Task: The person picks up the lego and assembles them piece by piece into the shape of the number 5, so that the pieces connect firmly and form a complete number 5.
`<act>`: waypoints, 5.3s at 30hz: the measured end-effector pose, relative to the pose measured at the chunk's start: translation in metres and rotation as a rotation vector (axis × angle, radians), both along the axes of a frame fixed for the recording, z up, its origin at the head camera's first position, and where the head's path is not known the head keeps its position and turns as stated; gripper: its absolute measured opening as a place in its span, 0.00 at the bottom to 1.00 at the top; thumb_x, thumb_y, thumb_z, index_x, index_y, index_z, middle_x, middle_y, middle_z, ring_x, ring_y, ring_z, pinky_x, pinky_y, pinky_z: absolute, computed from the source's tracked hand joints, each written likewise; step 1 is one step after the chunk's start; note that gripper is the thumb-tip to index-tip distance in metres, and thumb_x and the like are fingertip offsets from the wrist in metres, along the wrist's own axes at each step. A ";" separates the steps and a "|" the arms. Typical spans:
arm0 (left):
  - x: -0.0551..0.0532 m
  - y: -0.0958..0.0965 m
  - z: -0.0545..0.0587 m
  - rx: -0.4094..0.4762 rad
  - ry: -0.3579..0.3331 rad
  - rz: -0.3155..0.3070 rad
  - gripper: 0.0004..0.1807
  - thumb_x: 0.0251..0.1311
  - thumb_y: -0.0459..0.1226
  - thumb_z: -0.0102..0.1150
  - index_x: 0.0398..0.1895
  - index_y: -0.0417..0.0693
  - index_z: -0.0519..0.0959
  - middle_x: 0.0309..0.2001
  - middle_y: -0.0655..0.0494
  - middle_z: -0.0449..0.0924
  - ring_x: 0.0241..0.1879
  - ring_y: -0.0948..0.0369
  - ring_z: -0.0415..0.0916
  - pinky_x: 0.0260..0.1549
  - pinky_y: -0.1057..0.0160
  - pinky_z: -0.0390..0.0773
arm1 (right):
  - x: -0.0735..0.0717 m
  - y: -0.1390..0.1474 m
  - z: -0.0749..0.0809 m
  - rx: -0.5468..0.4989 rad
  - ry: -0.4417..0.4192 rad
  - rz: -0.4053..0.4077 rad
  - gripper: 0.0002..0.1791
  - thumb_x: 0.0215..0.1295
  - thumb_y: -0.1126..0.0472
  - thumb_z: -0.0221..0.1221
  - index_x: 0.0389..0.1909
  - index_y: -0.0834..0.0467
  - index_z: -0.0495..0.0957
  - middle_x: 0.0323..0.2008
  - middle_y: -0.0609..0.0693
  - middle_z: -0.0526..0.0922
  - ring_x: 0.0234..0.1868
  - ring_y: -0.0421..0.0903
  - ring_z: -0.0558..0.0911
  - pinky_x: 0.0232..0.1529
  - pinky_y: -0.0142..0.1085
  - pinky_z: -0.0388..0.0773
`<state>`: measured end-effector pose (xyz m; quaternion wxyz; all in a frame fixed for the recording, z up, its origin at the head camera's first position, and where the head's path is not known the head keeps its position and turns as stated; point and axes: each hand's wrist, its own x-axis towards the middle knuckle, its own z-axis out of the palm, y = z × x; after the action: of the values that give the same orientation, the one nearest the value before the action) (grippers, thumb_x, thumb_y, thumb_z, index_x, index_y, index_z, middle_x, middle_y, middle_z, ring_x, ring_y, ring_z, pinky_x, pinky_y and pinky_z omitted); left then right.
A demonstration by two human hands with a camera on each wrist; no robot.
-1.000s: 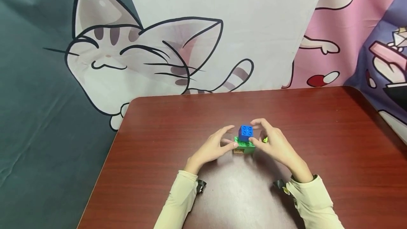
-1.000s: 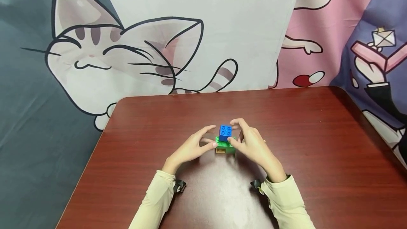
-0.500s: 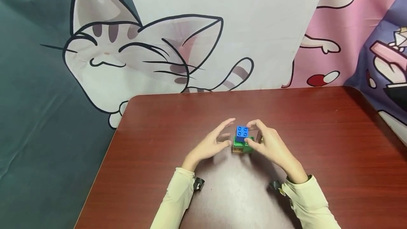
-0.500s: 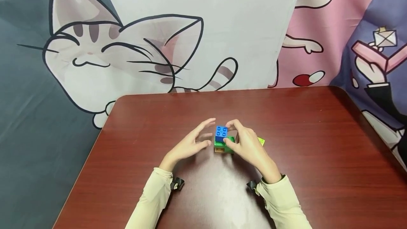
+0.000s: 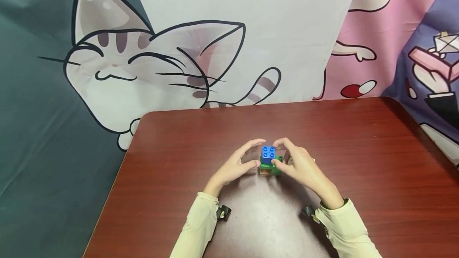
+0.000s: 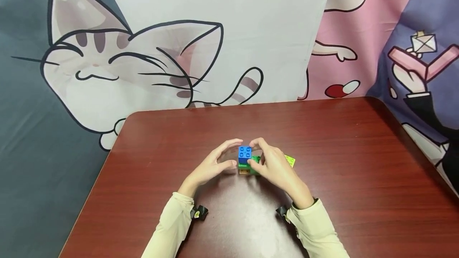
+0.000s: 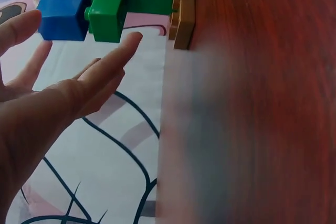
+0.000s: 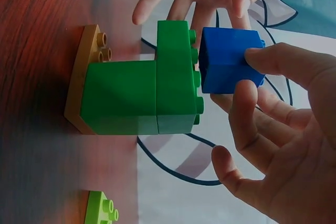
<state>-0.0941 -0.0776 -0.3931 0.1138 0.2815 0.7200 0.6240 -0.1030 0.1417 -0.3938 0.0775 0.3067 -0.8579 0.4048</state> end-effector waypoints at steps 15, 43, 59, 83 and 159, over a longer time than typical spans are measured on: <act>0.001 0.010 -0.009 0.149 -0.143 -0.025 0.32 0.52 0.16 0.40 0.64 0.36 0.57 0.65 0.40 0.57 0.63 0.46 0.58 0.48 0.47 0.72 | 0.005 -0.002 -0.002 0.026 -0.018 -0.001 0.22 0.52 0.65 0.67 0.44 0.58 0.67 0.20 0.43 0.73 0.19 0.35 0.71 0.20 0.30 0.71; -0.002 0.009 -0.015 0.138 -0.156 -0.007 0.21 0.58 0.19 0.48 0.57 0.31 0.65 0.56 0.37 0.68 0.56 0.47 0.68 0.52 0.57 0.71 | 0.000 -0.002 -0.007 0.014 -0.013 0.014 0.21 0.51 0.64 0.68 0.45 0.58 0.71 0.38 0.50 0.82 0.20 0.35 0.72 0.20 0.29 0.71; -0.002 0.008 -0.017 0.191 -0.196 0.003 0.16 0.67 0.27 0.44 0.57 0.32 0.67 0.54 0.40 0.69 0.52 0.51 0.71 0.48 0.43 0.71 | -0.003 -0.002 -0.008 0.000 0.022 0.034 0.21 0.51 0.64 0.68 0.44 0.57 0.71 0.37 0.48 0.81 0.20 0.33 0.73 0.21 0.36 0.75; -0.001 0.010 -0.015 0.195 -0.233 0.038 0.17 0.64 0.25 0.47 0.56 0.29 0.64 0.55 0.32 0.67 0.51 0.53 0.72 0.47 0.41 0.70 | -0.003 0.001 -0.009 -0.008 -0.007 0.046 0.21 0.50 0.65 0.68 0.44 0.56 0.71 0.37 0.48 0.80 0.20 0.34 0.73 0.22 0.30 0.73; -0.001 0.010 -0.016 0.200 -0.224 0.035 0.17 0.65 0.24 0.46 0.56 0.26 0.65 0.51 0.33 0.70 0.44 0.59 0.75 0.44 0.37 0.69 | -0.007 0.003 -0.010 0.003 -0.047 0.031 0.17 0.51 0.61 0.69 0.41 0.52 0.75 0.28 0.46 0.83 0.13 0.33 0.68 0.13 0.29 0.67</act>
<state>-0.0949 -0.0679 -0.4092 0.1541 0.2074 0.6417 0.7222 -0.1099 0.1448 -0.4038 0.0508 0.3107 -0.8551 0.4119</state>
